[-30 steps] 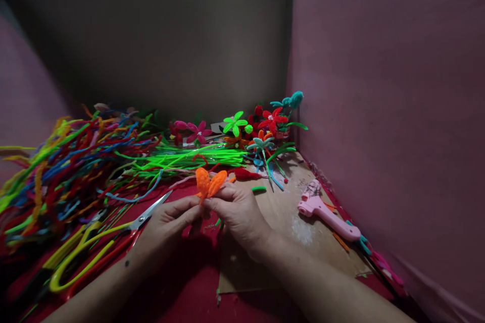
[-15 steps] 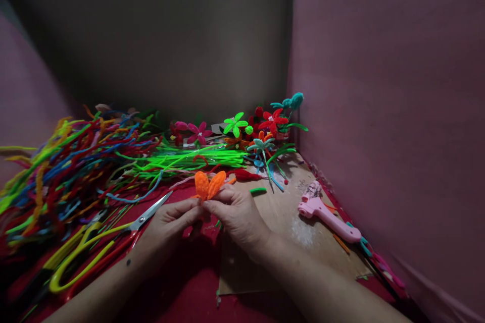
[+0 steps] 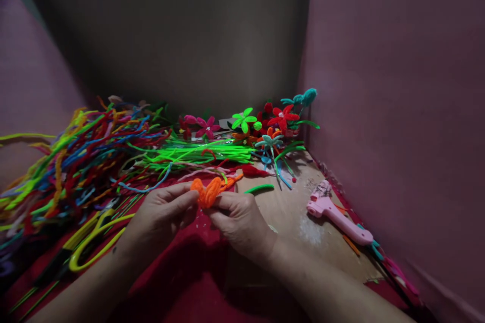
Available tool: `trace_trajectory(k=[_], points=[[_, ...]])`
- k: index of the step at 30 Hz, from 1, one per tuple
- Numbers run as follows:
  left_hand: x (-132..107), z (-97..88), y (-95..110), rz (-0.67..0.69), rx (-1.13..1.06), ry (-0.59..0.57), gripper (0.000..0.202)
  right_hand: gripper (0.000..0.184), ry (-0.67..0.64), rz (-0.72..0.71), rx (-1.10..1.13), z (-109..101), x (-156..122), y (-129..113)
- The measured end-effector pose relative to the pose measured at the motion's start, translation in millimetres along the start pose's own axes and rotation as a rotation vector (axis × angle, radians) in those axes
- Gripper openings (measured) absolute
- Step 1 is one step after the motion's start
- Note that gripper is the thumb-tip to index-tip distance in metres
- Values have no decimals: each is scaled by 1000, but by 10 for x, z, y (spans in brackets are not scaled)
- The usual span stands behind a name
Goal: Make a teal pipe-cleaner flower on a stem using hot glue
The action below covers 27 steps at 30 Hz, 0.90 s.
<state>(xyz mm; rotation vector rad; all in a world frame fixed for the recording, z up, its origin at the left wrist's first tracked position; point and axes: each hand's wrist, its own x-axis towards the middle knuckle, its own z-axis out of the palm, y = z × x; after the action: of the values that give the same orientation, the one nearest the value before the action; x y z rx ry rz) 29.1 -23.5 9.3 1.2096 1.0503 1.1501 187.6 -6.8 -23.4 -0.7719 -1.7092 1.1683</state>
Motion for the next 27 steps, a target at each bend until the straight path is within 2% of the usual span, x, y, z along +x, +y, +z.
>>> trace_trajectory(k=[5, 10, 12, 15, 17, 19, 21, 23, 25, 27], points=[[18, -23, -48, -100, -119, -39, 20, 17, -80, 44, 62, 24, -20, -14], [62, -49, -90, -148, -215, -81, 21, 15, -79, 127, 151, 38, -17, -48], [95, -75, -66, -118, -179, -23, 22, 15, -20, 188, 210, 1, 8, -86], [164, -139, -19, 4, -46, 160, 22, 20, 188, 184, 276, -112, 69, -136], [216, -191, -24, 61, 118, 238, 21, 19, 311, 153, 309, -195, 110, -140], [267, -234, -76, 118, 369, 263, 17, 15, 364, 144, 340, -252, 140, -119], [315, -254, -166, 212, 715, 254, 13, 14, 370, 142, 348, -271, 152, -90], [354, -243, -268, 273, 1097, 217, 18, 15, 358, 135, 333, -263, 149, -67], [382, -208, -355, 213, 1407, 165, 25, 17, 344, 124, 310, -248, 140, -60], [396, -167, -413, 117, 1566, 115, 27, 17, 345, 114, 298, -240, 134, -65]])
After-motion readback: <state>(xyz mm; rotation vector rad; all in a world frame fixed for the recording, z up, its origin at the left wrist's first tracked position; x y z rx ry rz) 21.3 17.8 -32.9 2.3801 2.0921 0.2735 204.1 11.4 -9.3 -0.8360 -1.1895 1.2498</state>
